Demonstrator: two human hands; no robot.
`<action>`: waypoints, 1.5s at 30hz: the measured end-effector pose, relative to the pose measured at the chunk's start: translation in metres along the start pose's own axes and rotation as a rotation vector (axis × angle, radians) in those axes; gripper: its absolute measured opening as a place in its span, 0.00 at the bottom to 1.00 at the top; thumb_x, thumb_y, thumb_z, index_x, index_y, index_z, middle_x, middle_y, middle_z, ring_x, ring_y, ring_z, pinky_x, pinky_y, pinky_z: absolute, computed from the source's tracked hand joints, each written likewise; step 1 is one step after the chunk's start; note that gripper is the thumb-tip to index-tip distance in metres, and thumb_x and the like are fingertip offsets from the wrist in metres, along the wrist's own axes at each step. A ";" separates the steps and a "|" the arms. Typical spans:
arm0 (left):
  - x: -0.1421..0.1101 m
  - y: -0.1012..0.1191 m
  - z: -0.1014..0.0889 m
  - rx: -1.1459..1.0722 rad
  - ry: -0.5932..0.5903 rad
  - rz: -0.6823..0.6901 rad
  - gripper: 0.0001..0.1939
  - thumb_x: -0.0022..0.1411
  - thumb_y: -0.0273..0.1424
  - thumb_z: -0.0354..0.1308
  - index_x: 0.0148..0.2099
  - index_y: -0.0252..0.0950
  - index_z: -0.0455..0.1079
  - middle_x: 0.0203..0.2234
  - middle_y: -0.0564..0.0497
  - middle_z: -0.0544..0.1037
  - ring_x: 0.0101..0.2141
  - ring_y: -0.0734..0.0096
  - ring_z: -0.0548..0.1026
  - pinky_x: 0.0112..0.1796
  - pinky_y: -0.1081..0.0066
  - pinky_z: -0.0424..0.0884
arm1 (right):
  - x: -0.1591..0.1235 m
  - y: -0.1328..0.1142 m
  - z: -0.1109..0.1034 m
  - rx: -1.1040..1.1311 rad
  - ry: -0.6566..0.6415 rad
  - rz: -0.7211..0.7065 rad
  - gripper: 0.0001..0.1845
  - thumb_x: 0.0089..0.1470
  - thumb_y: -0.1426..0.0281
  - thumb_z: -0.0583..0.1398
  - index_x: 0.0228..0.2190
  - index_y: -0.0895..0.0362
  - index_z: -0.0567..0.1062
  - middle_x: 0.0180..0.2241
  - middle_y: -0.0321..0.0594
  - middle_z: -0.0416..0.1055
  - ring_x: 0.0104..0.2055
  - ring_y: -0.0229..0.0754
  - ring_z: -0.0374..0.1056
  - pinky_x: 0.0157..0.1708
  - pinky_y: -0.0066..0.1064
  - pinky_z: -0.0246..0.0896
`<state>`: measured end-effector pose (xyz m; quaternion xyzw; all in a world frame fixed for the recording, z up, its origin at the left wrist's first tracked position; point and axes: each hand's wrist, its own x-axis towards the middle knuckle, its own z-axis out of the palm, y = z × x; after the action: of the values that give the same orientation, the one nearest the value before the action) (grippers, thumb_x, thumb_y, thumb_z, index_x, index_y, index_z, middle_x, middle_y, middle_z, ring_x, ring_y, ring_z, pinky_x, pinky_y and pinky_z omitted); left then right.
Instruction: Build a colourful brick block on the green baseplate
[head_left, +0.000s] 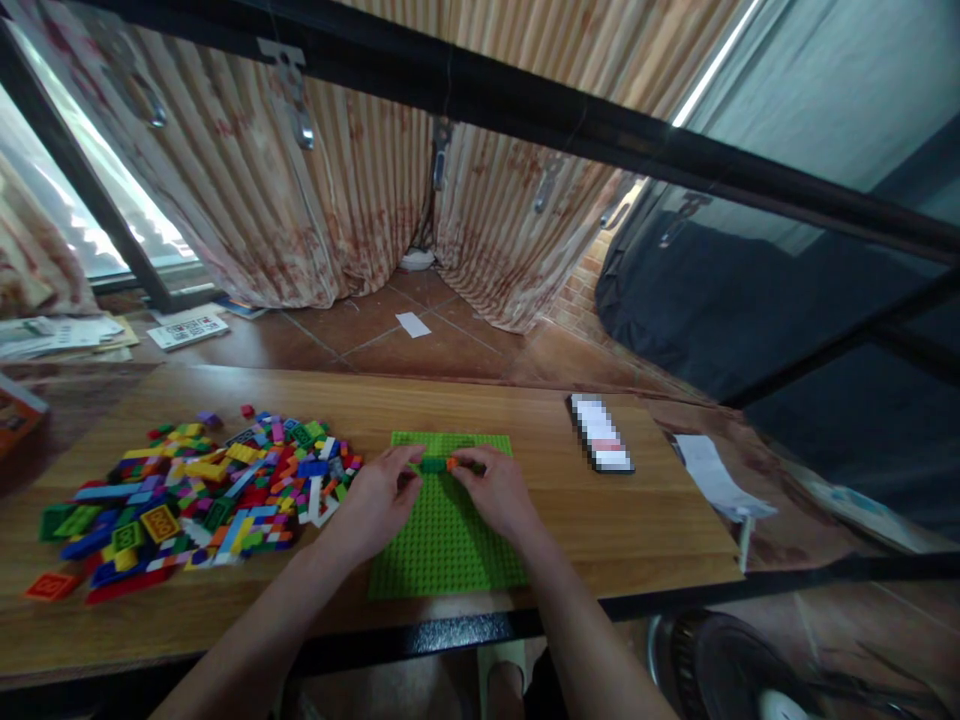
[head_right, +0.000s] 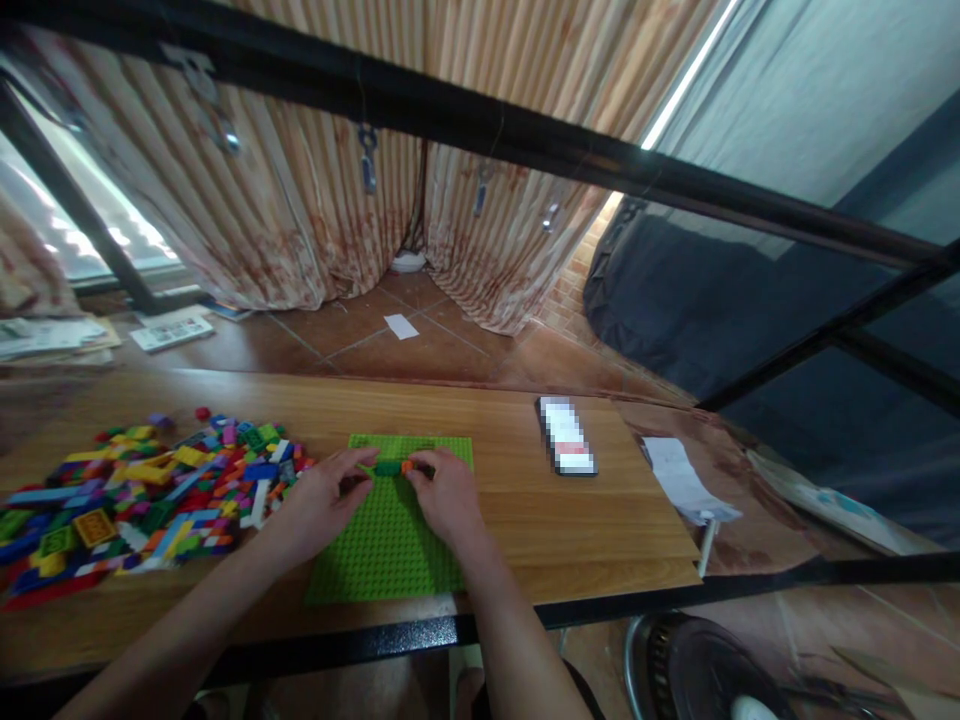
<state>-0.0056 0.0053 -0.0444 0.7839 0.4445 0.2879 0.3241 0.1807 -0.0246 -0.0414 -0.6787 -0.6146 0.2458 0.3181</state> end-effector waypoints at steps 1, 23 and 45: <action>0.000 0.000 0.000 0.010 -0.005 0.003 0.17 0.60 0.25 0.50 0.51 0.32 0.67 0.43 0.43 0.77 0.38 0.65 0.78 0.43 0.63 0.74 | 0.000 -0.001 0.001 -0.021 -0.009 -0.010 0.09 0.52 0.72 0.63 0.36 0.52 0.81 0.36 0.39 0.77 0.37 0.40 0.71 0.41 0.31 0.63; -0.010 0.010 0.015 0.492 -0.187 0.141 0.29 0.60 0.18 0.47 0.63 0.36 0.63 0.59 0.38 0.65 0.56 0.52 0.67 0.55 0.54 0.66 | -0.001 -0.001 -0.001 -0.252 -0.059 -0.071 0.10 0.57 0.70 0.60 0.39 0.52 0.81 0.37 0.41 0.75 0.40 0.41 0.70 0.43 0.30 0.61; -0.008 0.031 0.020 0.563 -0.201 0.092 0.29 0.55 0.15 0.46 0.59 0.32 0.66 0.58 0.39 0.68 0.51 0.55 0.69 0.51 0.56 0.67 | -0.001 -0.003 -0.002 -0.292 -0.068 -0.041 0.11 0.58 0.69 0.59 0.39 0.49 0.81 0.37 0.40 0.74 0.40 0.41 0.70 0.41 0.30 0.62</action>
<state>0.0219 -0.0190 -0.0344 0.8869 0.4364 0.0886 0.1230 0.1800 -0.0260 -0.0373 -0.6963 -0.6680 0.1700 0.1999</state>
